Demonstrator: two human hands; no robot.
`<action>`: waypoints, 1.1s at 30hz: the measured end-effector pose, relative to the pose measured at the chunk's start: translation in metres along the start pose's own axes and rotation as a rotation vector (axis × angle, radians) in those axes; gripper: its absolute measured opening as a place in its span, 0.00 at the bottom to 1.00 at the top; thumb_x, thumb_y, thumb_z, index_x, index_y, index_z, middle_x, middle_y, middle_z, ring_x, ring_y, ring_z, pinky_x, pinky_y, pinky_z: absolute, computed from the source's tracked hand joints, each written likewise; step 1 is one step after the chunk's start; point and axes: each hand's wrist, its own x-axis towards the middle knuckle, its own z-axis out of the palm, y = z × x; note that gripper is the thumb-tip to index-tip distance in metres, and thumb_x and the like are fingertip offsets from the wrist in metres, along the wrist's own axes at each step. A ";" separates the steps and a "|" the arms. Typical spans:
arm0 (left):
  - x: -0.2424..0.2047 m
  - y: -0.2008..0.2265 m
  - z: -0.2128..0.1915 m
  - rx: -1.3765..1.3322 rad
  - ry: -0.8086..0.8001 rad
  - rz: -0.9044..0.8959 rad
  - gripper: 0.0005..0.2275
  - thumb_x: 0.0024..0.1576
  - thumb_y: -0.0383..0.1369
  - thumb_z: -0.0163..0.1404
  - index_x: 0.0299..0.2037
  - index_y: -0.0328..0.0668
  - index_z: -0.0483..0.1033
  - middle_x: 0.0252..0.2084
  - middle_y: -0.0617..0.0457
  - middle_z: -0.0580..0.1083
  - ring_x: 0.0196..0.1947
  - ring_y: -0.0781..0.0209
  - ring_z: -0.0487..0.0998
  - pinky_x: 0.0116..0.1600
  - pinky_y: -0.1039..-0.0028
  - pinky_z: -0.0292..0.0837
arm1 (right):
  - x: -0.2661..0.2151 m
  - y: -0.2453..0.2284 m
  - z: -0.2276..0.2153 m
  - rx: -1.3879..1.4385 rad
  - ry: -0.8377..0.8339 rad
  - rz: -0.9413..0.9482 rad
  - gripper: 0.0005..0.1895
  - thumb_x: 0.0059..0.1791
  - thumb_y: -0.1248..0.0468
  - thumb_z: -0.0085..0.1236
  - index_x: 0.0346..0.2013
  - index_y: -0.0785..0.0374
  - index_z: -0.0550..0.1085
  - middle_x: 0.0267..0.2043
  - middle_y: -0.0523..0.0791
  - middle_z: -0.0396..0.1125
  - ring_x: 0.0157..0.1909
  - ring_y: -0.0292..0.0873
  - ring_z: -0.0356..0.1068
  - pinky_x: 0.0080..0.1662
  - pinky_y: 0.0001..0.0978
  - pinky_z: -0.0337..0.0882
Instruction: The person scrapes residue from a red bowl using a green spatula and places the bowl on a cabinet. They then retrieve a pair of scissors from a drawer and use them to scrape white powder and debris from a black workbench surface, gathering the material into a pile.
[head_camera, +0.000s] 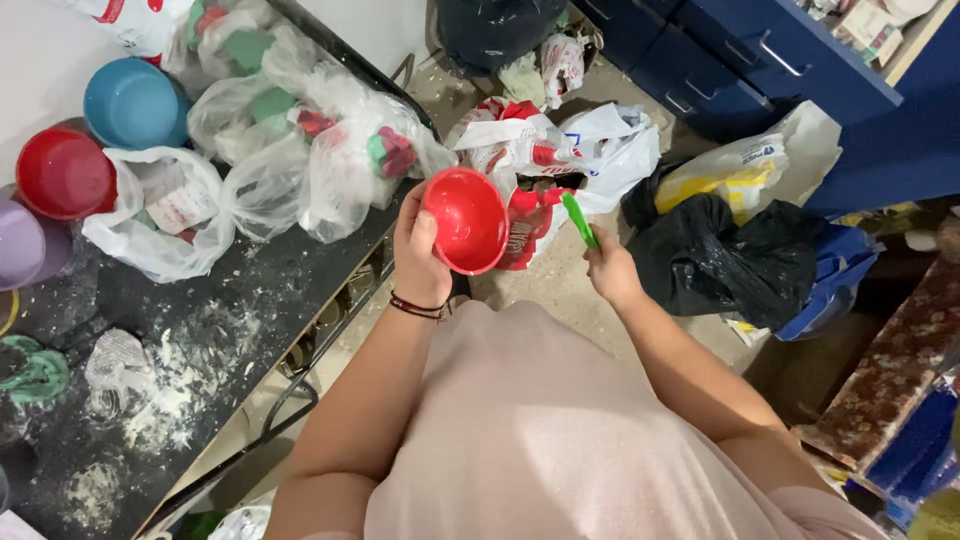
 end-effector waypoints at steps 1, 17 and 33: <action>-0.005 0.003 0.001 -0.001 -0.002 0.005 0.30 0.58 0.57 0.56 0.61 0.43 0.71 0.53 0.43 0.74 0.53 0.52 0.77 0.53 0.58 0.79 | -0.002 -0.007 -0.001 0.000 0.003 -0.005 0.25 0.56 0.66 0.46 0.69 0.63 0.66 0.39 0.51 0.77 0.30 0.43 0.77 0.25 0.34 0.74; -0.031 -0.006 0.023 -0.388 0.065 -0.117 0.18 0.64 0.48 0.53 0.55 0.45 0.76 0.51 0.45 0.76 0.53 0.50 0.78 0.55 0.53 0.79 | -0.084 -0.187 -0.054 0.060 0.185 -0.951 0.22 0.50 0.68 0.63 0.59 0.50 0.80 0.43 0.45 0.71 0.40 0.47 0.72 0.44 0.38 0.73; -0.012 0.006 0.037 -0.158 -0.006 -0.015 0.19 0.59 0.39 0.60 0.57 0.40 0.76 0.48 0.46 0.75 0.51 0.57 0.75 0.57 0.59 0.77 | -0.070 -0.206 -0.071 0.643 -0.317 -0.400 0.13 0.54 0.66 0.58 0.25 0.63 0.78 0.15 0.39 0.60 0.21 0.32 0.57 0.28 0.25 0.63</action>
